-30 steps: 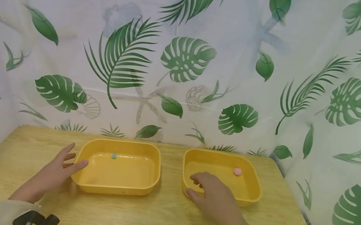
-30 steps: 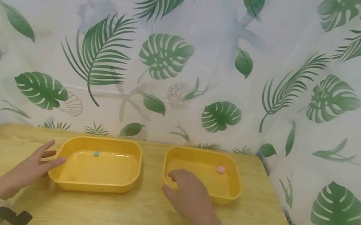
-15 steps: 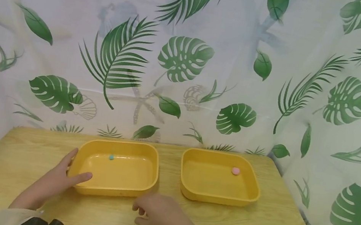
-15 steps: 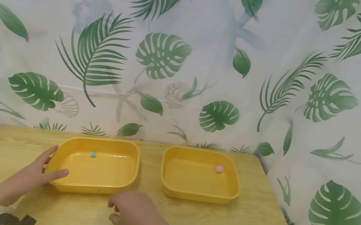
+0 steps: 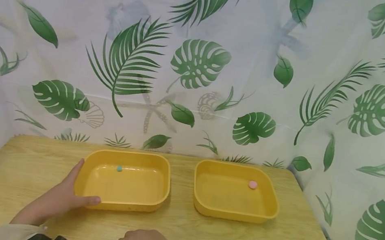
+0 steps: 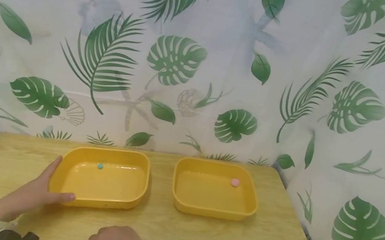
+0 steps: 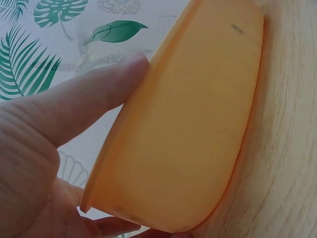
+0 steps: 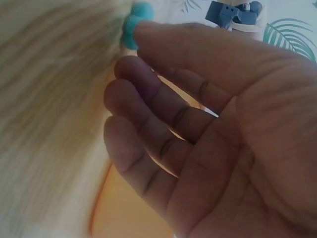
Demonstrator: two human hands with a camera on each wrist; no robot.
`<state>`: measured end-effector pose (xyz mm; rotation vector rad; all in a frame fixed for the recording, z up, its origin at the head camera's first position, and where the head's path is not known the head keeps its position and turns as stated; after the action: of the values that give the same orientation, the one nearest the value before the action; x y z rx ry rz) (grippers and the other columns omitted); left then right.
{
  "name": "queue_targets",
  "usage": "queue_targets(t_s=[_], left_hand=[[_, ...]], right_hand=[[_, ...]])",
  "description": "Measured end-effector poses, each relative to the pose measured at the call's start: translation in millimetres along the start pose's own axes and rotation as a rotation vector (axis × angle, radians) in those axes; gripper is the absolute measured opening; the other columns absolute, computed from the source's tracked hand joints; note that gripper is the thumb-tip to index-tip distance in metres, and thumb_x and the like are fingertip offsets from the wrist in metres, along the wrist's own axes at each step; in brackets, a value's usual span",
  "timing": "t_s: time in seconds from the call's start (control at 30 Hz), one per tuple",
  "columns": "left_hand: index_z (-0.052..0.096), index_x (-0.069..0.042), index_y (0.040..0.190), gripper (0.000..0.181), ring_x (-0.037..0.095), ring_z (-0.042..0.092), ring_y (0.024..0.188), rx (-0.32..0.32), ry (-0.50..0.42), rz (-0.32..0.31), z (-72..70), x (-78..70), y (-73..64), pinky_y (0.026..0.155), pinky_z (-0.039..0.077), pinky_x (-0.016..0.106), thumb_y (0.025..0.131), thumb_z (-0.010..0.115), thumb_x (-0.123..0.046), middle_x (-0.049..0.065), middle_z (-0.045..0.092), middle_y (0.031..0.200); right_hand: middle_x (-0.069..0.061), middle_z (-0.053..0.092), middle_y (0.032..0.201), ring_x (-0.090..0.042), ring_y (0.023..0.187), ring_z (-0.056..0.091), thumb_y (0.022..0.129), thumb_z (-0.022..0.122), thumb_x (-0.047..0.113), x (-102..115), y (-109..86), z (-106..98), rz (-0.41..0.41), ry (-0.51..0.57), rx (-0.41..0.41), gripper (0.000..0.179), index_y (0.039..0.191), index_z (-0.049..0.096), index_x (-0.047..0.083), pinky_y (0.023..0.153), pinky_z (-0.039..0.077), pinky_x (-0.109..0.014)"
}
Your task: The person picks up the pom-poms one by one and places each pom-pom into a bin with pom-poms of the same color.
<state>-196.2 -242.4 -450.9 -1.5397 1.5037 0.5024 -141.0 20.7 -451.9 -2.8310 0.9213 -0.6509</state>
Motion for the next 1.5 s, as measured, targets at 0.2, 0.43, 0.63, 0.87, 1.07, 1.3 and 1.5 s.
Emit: queue_targets(t_s=[0.2,0.43,0.63,0.87,1.07,1.3,1.5], left_hand=[[-0.029,-0.009,0.159,0.139,0.056,0.011,0.151,0.001,0.028,-0.027,-1.1,-0.9,-0.5,0.119,0.012,0.072,0.086,0.081,-0.052,0.036,-0.006,0.167],[-0.030,-0.011,0.158,0.138,0.056,0.010,0.151,0.014,0.009,-0.018,0.0,-1.5,-1.8,0.118,0.010,0.072,0.087,0.081,-0.051,0.036,-0.006,0.166],[-0.031,-0.010,0.158,0.138,0.055,0.009,0.151,0.019,-0.003,-0.001,1.5,-2.2,-1.2,0.119,0.009,0.072,0.087,0.081,-0.049,0.036,-0.006,0.166],[-0.030,-0.009,0.158,0.137,0.057,0.009,0.151,0.015,0.023,-0.002,1.3,-1.1,-0.2,0.118,0.010,0.072,0.087,0.080,-0.051,0.037,-0.007,0.166],[-0.030,-0.009,0.158,0.137,0.058,0.007,0.151,0.007,0.042,0.005,1.7,0.6,0.1,0.118,0.010,0.073,0.088,0.080,-0.051,0.037,-0.007,0.166],[-0.029,-0.009,0.159,0.136,0.057,0.007,0.152,0.006,0.043,0.016,1.2,1.5,0.4,0.118,0.010,0.072,0.088,0.079,-0.050,0.036,-0.007,0.166],[-0.030,-0.011,0.158,0.136,0.058,0.007,0.151,0.018,0.044,-0.017,-0.2,-0.1,0.8,0.117,0.009,0.074,0.088,0.079,-0.053,0.035,-0.008,0.167]], right_hand=[[0.019,0.050,0.072,0.005,0.065,0.047,0.095,0.072,0.040,2.0,1.5,3.3,0.003,0.012,0.002,0.018,0.083,0.069,0.027,0.059,0.042,-0.013],[0.019,0.050,0.072,0.005,0.064,0.047,0.096,0.072,0.041,0.4,3.4,5.7,0.008,-0.004,0.002,0.019,0.084,0.070,0.027,0.059,0.042,-0.013],[0.017,0.049,0.071,0.004,0.064,0.046,0.095,0.074,0.039,-2.4,5.0,5.9,0.010,-0.019,0.004,0.019,0.083,0.069,0.025,0.059,0.041,-0.013],[0.016,0.049,0.069,0.002,0.061,0.046,0.094,0.075,0.032,-3.2,4.7,4.9,0.043,-0.032,-0.020,0.019,0.080,0.065,0.024,0.056,0.041,-0.013],[0.017,0.051,0.070,0.003,0.060,0.044,0.094,0.073,0.021,-6.4,0.9,-5.2,0.095,-0.049,-0.157,0.016,0.080,0.065,0.023,0.055,0.039,-0.013],[0.017,0.055,0.074,0.004,0.062,0.046,0.094,0.071,0.018,-11.5,-7.3,-21.1,0.120,0.028,-0.367,0.014,0.082,0.066,0.022,0.056,0.041,-0.013],[0.012,0.063,0.090,0.004,0.080,0.056,0.090,0.074,0.009,-14.0,-16.2,-28.9,0.093,-0.012,-0.538,0.013,0.095,0.066,0.018,0.063,0.044,-0.008]])
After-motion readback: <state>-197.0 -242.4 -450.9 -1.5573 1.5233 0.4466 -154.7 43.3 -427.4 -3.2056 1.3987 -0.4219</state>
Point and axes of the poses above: each hand's wrist, its own y-axis towards the middle knuckle, its own z-axis out of the palm, x = y × z, the point moved 2 cm from there along y, towards the middle knuckle
